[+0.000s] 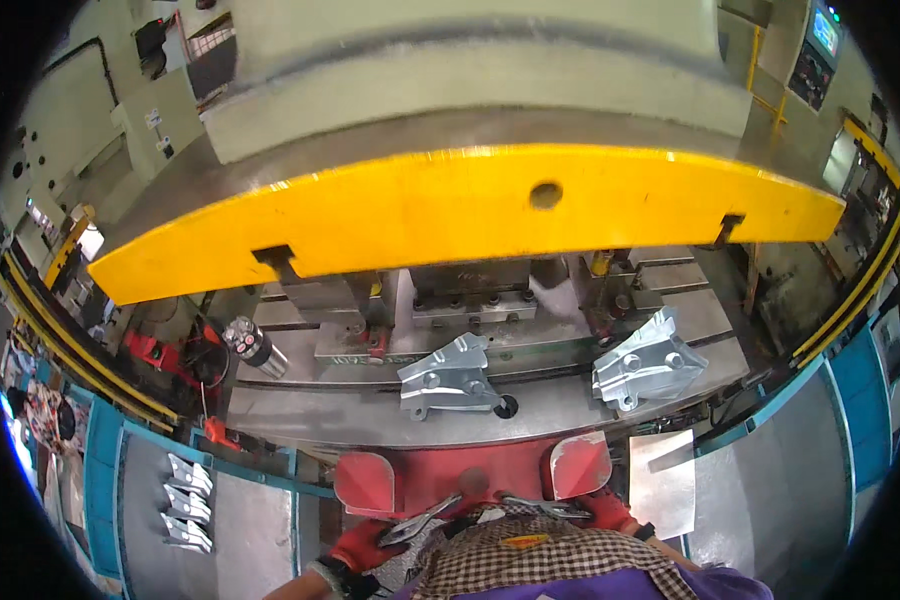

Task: Placing metal brackets into an industrial press, cycling the machine, and removing processed parts.

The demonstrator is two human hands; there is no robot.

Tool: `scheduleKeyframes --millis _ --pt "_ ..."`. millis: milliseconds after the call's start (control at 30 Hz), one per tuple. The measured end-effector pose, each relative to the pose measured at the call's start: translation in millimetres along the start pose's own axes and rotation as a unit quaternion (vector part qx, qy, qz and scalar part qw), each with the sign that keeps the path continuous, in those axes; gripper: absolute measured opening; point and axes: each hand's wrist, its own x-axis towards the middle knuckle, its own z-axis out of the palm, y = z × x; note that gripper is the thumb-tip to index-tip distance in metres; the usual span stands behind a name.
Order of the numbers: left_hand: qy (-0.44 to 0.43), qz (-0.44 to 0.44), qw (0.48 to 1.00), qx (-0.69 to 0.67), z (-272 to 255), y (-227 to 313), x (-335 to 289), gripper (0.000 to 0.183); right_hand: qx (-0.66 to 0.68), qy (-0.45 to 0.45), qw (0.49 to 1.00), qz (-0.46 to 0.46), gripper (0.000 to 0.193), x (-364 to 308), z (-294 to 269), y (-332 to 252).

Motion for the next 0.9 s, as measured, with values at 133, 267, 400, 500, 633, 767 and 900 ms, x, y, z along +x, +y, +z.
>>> scheduleKeyframes --millis 133,267,400,500,633,767,900 --pt "-0.046 -0.077 0.996 0.026 -41 11 88 0.053 0.226 -0.062 0.959 0.161 0.051 7 -40 -39" --pt "0.012 0.022 0.952 -0.305 -67 3 227 0.033 0.254 -0.023 0.941 0.221 0.039 17 -46 -52" --pt "0.045 -0.004 0.929 -0.369 -97 34 345 0.032 0.525 0.067 0.807 0.263 0.039 16 -51 -60" --pt "0.161 0.134 0.977 -0.043 -104 -63 397 0.035 0.632 0.149 0.734 0.2 0.042 21 -55 -68" --pt "0.172 0.176 0.964 0.1 -87 -29 415 0.046 0.644 0.233 0.684 0.252 0.041 -6 -49 -39" --pt "0.147 0.181 0.956 -0.175 -89 -9 393 0.039 0.637 0.292 0.657 0.278 0.027 1 -80 -15" --pt "-0.036 -0.026 0.806 -0.59 -82 21 333 0.034 0.532 0.271 0.723 0.347 0.043 4 -105 9"
